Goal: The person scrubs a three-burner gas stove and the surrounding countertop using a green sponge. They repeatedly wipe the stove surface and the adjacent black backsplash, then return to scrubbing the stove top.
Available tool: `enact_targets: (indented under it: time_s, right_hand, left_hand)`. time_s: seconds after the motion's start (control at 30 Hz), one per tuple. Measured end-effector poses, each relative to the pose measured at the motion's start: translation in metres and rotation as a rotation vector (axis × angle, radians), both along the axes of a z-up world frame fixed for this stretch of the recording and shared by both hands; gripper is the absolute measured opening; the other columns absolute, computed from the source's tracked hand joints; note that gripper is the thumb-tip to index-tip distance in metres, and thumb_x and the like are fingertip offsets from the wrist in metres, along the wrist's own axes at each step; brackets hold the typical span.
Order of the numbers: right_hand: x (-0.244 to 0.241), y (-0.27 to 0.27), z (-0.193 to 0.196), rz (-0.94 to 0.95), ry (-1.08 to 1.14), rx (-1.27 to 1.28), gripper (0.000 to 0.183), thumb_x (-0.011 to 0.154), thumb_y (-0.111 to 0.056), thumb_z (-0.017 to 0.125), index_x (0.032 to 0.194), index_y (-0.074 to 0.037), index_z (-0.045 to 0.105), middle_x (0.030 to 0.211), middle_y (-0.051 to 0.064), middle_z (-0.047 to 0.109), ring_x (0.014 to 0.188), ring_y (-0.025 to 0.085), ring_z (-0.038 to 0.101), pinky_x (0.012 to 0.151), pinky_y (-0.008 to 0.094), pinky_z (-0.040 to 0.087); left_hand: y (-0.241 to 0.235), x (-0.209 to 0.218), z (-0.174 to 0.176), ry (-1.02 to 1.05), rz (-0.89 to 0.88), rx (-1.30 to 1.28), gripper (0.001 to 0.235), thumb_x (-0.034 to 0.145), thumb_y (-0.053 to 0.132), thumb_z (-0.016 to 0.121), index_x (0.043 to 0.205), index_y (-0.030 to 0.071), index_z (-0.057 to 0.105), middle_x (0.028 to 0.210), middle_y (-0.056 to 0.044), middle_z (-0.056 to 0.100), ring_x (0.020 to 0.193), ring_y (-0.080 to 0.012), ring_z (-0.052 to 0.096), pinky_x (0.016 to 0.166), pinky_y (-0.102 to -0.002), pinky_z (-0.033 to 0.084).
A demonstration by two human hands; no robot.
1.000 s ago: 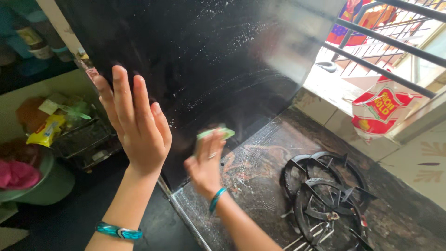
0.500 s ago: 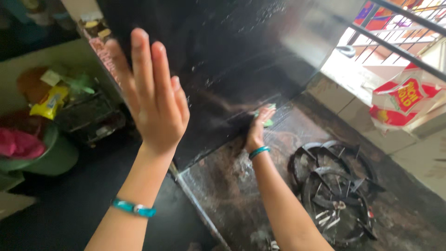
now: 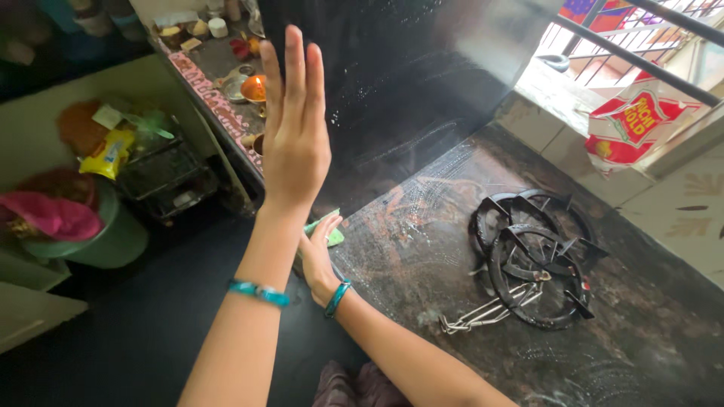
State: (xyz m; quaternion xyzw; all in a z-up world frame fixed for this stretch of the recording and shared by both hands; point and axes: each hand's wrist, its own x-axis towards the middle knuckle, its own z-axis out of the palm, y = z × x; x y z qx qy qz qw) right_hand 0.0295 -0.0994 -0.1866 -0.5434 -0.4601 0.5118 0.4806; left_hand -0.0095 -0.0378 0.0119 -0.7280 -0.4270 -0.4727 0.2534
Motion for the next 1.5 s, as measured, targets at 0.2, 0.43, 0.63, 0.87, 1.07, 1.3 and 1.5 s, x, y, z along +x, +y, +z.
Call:
enact_targets:
  time_s: [0.2,0.43,0.63,0.87,1.07,1.3,1.5]
  right_hand:
    - [-0.001,0.013,0.091,-0.15,-0.341,0.746,0.121,0.091,-0.05,0.067,0.168,-0.001,-0.013,0.173,0.022,-0.026,0.163,0.035,-0.025,0.134,0.047,-0.009]
    - [0.007,0.024,-0.002,-0.21,-0.397,0.676,0.132,0.078,-0.05,0.075,0.157,0.005,-0.015,0.164,0.031,-0.024,0.153,0.042,-0.024,0.123,0.051,-0.01]
    - [0.011,0.036,-0.05,-0.181,-0.195,0.18,0.101,0.106,-0.052,0.051,0.156,0.006,-0.015,0.165,0.039,-0.026,0.157,0.045,-0.021,0.129,0.051,0.003]
    - [0.062,-0.029,-0.01,0.372,-1.023,0.216,0.077,0.091,-0.046,0.061,0.154,-0.015,0.028,0.16,0.019,0.028,0.153,0.038,0.018,0.115,0.061,0.024]
    - [0.122,-0.072,0.008,0.434,-1.16,0.394,0.05,0.082,-0.042,0.069,0.125,-0.016,0.069,0.134,0.008,0.063,0.123,0.036,0.056,0.097,0.05,0.049]
    - [0.188,-0.057,0.037,0.218,-1.237,0.397,0.05,0.075,-0.053,0.071,0.112,-0.02,0.078,0.136,0.022,0.056,0.118,0.043,0.055,0.09,0.05,0.05]
    - [0.207,-0.012,0.005,0.259,-1.243,0.473,0.042,0.098,-0.04,0.052,0.123,-0.013,0.072,0.128,0.016,0.059,0.117,0.039,0.057,0.095,0.053,0.049]
  left_hand:
    - [-0.047,-0.053,0.0,-0.241,-0.381,-0.205,0.057,0.113,-0.003,0.042,0.168,0.007,0.028,0.175,-0.014,0.022,0.16,-0.03,0.03,0.133,-0.039,0.034]
    - [-0.08,-0.05,-0.024,-0.296,-0.355,-0.33,0.059,0.108,0.001,0.046,0.164,0.003,0.028,0.173,-0.02,0.022,0.161,-0.0379,0.028,0.133,-0.046,0.028]
    - [-0.096,-0.032,-0.059,-0.294,-0.487,-0.516,0.063,0.103,0.001,0.046,0.163,0.002,0.026,0.173,-0.02,0.019,0.16,-0.0401,0.026,0.128,-0.044,0.031]
    - [-0.097,0.006,-0.081,-0.419,-0.465,-0.477,0.059,0.103,0.0,0.046,0.16,0.001,0.031,0.172,-0.022,0.015,0.158,-0.0415,0.025,0.127,-0.044,0.033]
    - [-0.105,0.025,-0.119,-0.364,-0.444,-0.498,0.052,0.101,0.0,0.044,0.153,-0.003,0.04,0.168,-0.023,0.028,0.153,-0.0406,0.034,0.123,-0.045,0.035]
    - [-0.089,0.046,-0.211,-0.233,-0.38,-0.882,0.054,0.096,0.01,0.052,0.146,-0.005,0.042,0.159,-0.024,0.036,0.144,-0.0414,0.038,0.116,-0.046,0.035]
    - [-0.084,0.057,-0.266,0.048,-0.182,-0.886,0.056,0.094,0.022,0.055,0.145,0.0,0.045,0.158,-0.018,0.037,0.145,-0.0333,0.035,0.119,-0.046,0.027]
